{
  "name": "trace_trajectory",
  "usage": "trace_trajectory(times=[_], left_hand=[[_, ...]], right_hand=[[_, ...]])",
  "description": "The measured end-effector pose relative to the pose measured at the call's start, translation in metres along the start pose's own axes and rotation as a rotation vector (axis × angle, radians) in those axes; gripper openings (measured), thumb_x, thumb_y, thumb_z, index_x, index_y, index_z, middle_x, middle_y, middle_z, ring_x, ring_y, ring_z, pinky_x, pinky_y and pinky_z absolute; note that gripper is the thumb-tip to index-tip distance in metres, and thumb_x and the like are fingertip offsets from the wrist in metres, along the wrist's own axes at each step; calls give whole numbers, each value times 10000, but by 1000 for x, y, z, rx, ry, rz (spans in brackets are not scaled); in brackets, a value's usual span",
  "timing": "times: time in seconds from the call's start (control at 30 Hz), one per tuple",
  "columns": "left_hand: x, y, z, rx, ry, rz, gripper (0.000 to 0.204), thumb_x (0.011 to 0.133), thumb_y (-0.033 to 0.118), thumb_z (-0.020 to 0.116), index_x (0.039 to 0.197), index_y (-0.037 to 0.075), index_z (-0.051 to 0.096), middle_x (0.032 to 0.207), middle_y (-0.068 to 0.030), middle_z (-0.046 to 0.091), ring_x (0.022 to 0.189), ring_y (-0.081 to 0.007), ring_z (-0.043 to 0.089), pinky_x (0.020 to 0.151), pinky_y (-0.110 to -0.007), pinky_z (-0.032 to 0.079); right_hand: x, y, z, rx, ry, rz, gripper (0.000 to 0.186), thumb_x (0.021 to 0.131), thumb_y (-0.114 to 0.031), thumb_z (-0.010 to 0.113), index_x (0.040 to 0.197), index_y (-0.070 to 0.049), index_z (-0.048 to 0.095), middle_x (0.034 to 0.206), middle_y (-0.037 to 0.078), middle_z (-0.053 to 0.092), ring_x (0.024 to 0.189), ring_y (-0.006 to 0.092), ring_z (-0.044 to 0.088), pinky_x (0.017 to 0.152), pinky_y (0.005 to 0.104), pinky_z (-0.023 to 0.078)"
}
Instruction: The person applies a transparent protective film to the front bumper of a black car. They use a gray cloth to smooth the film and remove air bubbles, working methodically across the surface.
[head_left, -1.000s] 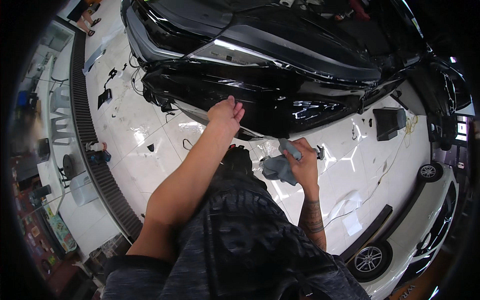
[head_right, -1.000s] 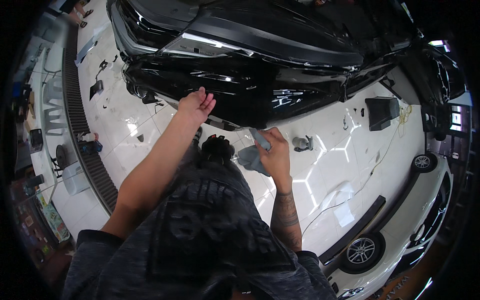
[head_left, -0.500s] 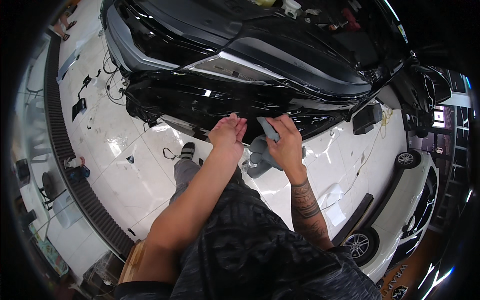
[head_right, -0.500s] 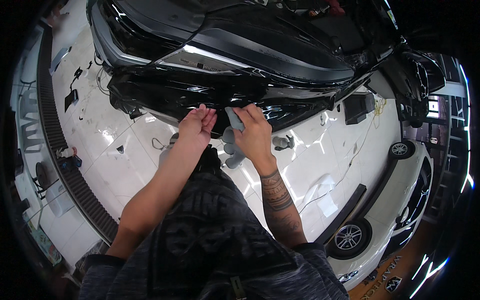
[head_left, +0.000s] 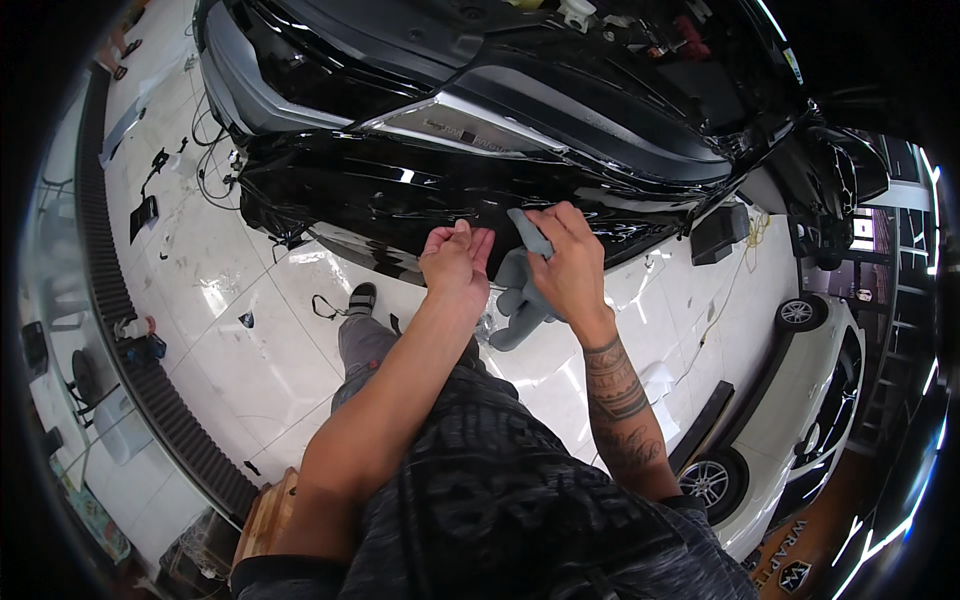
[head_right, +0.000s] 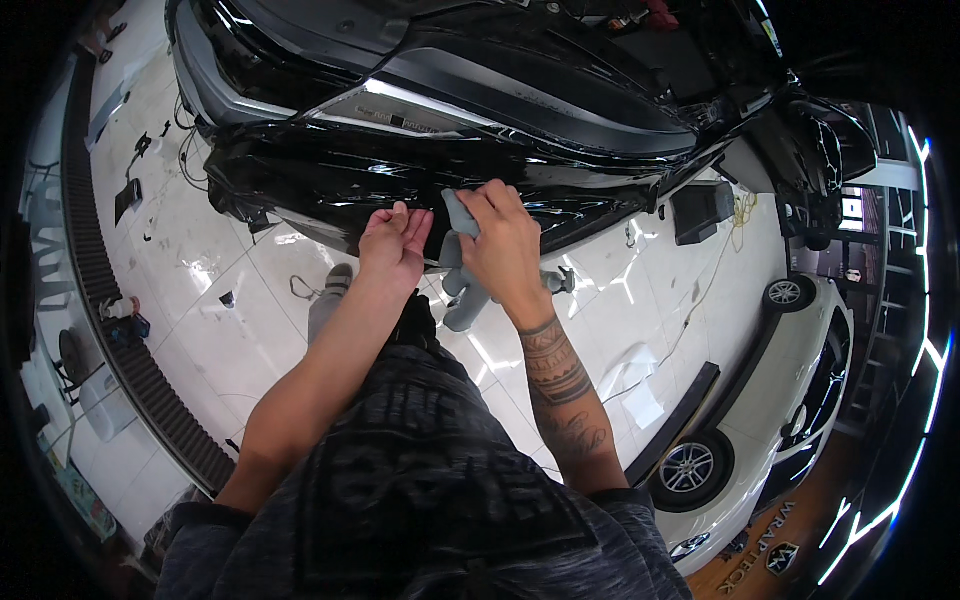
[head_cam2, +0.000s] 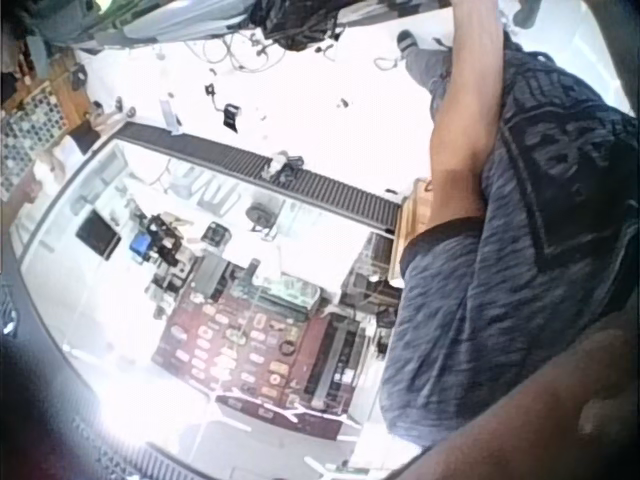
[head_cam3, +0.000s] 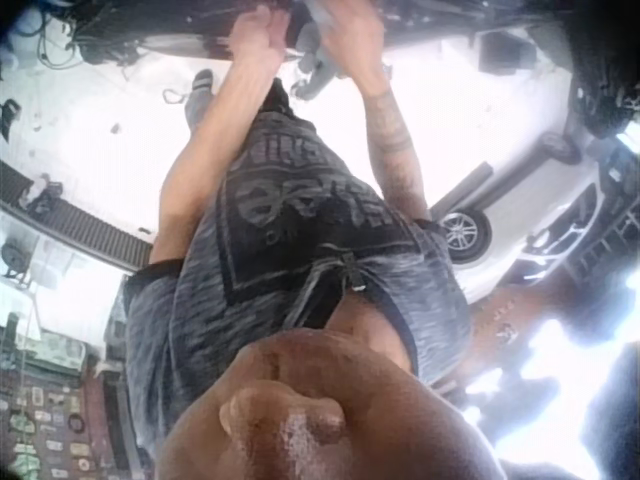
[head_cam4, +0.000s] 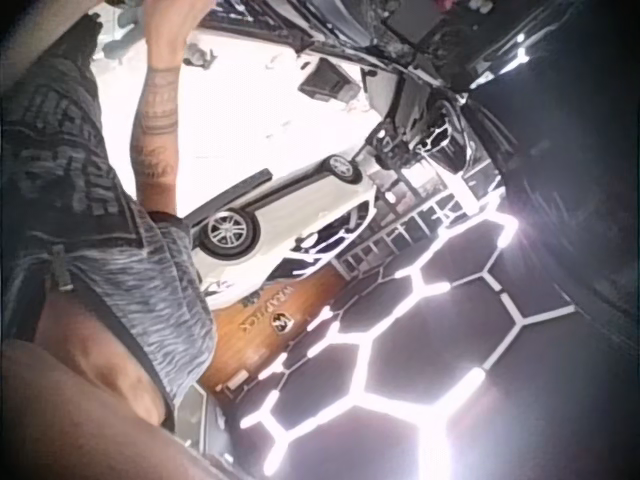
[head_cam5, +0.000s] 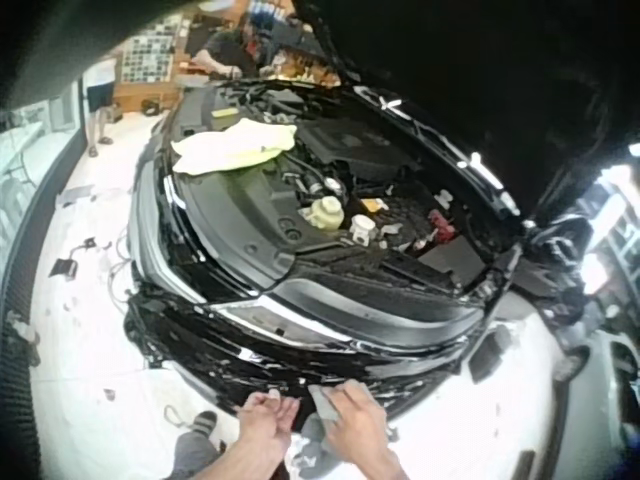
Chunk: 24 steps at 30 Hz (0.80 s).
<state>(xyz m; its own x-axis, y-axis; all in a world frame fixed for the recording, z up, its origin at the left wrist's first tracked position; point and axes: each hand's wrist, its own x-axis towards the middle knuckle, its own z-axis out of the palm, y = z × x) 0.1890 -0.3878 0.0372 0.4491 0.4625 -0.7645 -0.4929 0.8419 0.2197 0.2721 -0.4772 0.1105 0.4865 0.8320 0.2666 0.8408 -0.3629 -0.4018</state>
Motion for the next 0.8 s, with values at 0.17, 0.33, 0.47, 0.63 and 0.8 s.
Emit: trace_trajectory(times=[0.17,0.33,0.47,0.63,0.8], left_hand=[[5,-8,-4,-79,-65,16,122,922,45,597,918,59,475,898,-74,578,847,-224,617,922,-415,537],[3,-11,-7,-93,-92,32,134,922,52,602,924,59,468,887,-77,572,839,-221,614,915,-406,539],[2,-12,-9,-81,-117,55,139,932,62,592,923,54,454,851,-72,558,786,-195,616,868,-377,552],[3,-13,-11,-62,-137,79,137,935,61,587,918,50,451,824,-69,559,746,-173,614,821,-353,561],[17,-9,-40,50,-206,45,110,943,70,574,1019,51,498,843,-85,580,744,-147,610,764,-311,547]], right_hand=[[6,2,2,-16,-31,23,435,601,31,706,1028,-34,662,928,84,565,873,287,582,711,381,509],[5,7,5,-16,-59,7,411,616,25,701,1023,-22,659,928,91,572,888,297,583,720,394,506],[10,4,1,-8,-100,75,385,639,10,691,1021,-15,652,944,105,587,893,311,589,738,397,507],[16,8,-4,51,-122,87,360,645,-8,679,1002,-19,630,957,122,605,892,326,602,736,404,514],[17,-54,18,-178,-92,-152,438,616,-69,706,1041,-35,606,1002,83,553,919,270,579,615,359,553]])
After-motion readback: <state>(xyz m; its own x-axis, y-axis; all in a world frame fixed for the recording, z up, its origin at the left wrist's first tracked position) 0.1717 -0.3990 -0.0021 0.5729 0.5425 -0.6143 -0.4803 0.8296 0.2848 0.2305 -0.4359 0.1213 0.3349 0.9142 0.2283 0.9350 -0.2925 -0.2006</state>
